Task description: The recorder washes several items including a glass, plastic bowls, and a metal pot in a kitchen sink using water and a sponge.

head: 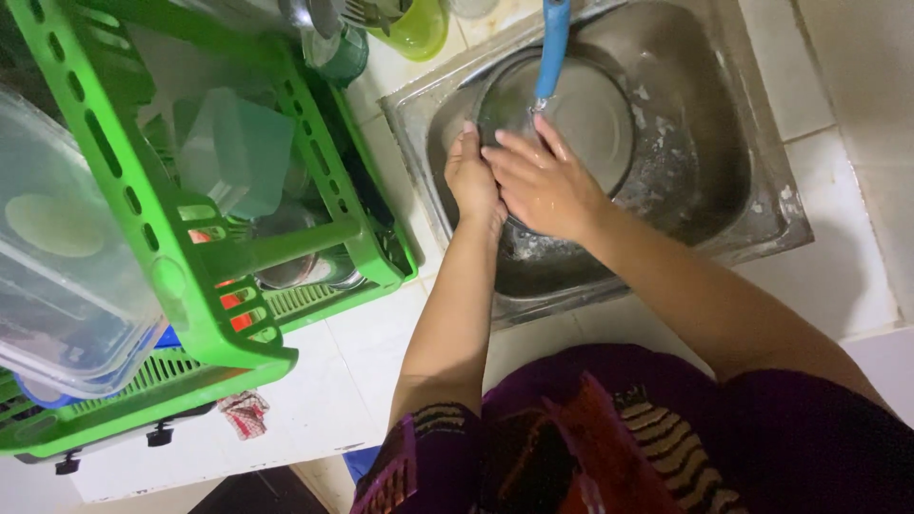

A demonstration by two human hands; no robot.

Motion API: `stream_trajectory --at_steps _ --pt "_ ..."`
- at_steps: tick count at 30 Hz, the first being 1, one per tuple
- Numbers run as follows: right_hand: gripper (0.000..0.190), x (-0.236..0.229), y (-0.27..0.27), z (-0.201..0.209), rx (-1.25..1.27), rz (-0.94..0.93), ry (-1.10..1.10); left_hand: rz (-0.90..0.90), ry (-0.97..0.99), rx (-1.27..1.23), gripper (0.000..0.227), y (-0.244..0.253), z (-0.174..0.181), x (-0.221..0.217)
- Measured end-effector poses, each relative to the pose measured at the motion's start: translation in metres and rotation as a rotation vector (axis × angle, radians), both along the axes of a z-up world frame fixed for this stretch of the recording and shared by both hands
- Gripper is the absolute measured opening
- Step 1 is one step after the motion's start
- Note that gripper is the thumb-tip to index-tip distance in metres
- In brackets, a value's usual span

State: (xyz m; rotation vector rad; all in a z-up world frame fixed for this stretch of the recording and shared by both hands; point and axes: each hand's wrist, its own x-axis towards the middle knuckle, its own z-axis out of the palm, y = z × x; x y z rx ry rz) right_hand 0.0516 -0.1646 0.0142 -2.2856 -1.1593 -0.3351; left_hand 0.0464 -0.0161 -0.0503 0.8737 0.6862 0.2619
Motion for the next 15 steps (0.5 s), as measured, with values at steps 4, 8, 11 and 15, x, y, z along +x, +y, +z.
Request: stream_trajectory --at_steps 4,8,11,15 --pt "0.041 -0.034 -0.035 -0.039 -0.075 0.025 -0.189 0.073 0.037 -0.023 0.026 0.006 0.003 -0.006" --pt "0.061 -0.037 -0.063 -0.064 0.042 -0.069 -0.163 0.097 0.149 -0.038 0.027 0.012 0.003 -0.011" --pt "0.08 -0.019 -0.081 -0.068 0.137 -0.517 0.332 0.083 0.234 -0.087 0.031 0.012 -0.001 -0.017" --pt "0.054 0.013 -0.098 -0.029 0.73 -0.779 1.085 0.005 0.35 -0.183 0.037 0.002 0.001 -0.024"
